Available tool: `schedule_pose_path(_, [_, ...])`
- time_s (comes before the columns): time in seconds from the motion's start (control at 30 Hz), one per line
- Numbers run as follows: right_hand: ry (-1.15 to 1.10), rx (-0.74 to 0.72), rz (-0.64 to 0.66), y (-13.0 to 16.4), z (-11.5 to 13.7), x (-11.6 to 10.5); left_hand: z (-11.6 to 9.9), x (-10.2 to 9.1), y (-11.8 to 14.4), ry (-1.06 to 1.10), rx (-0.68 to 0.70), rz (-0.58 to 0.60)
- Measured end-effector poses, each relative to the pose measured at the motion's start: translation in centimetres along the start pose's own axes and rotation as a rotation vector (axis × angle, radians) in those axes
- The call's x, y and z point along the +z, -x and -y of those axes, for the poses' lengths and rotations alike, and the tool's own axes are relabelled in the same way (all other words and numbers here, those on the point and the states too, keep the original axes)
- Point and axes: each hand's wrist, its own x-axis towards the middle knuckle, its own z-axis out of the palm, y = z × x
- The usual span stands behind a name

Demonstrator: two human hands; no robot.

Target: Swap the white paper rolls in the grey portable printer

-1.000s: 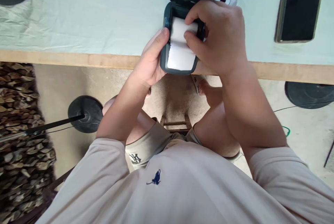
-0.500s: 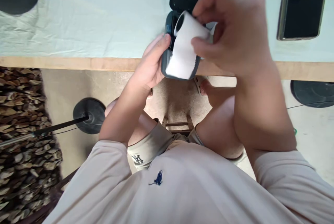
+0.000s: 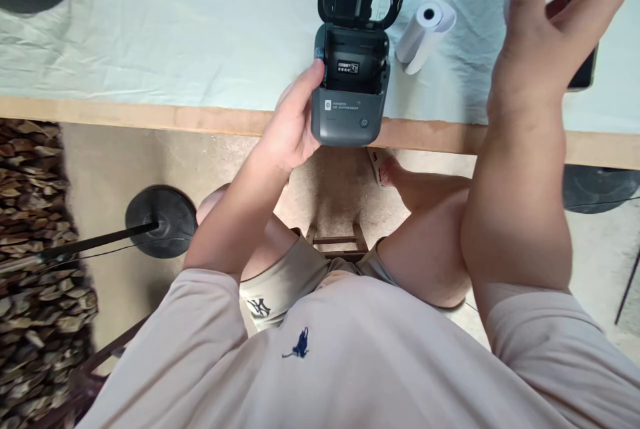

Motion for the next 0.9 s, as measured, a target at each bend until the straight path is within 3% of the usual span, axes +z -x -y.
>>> schedule_pose_path(0.07, [0.158,-0.012,-0.012,-0.1,-0.7,0.1,0.0,0.0,0.0,-0.003,-0.004,-0.013])
schedule_pose_path(0.2, [0.362,0.134,0.118,0.9,0.3,0.3,0.0,0.1,0.0,-0.011,-0.004,-0.028])
schedule_pose_path(0.33, [0.391,-0.149,-0.065,2.4,3.4,0.7,0.1,0.0,0.0,-0.022,0.008,0.005])
schedule_pose_path(0.37, [0.424,-0.207,-0.056,2.6,4.3,1.1,0.2,0.0,0.0,-0.025,0.013,0.010])
schedule_pose_path(0.43, [0.562,-0.160,0.073,2.9,5.6,2.4,0.2,0.1,0.0,-0.038,0.032,0.011])
schedule_pose_path(0.53, [0.692,0.039,0.271,2.8,6.7,4.6,0.2,0.2,0.1,-0.050,0.052,-0.007])
schedule_pose_path(0.63, [0.664,0.074,0.294,2.3,6.9,5.8,0.1,0.2,0.2,-0.034,0.032,-0.011])
schedule_pose_path(0.8, [0.471,-0.124,0.268,1.8,5.8,4.7,0.0,0.2,0.3,-0.065,0.007,-0.030])
schedule_pose_path(0.9, [0.270,-0.158,0.025,1.7,4.9,3.0,0.0,0.1,0.4,-0.086,0.007,-0.043])
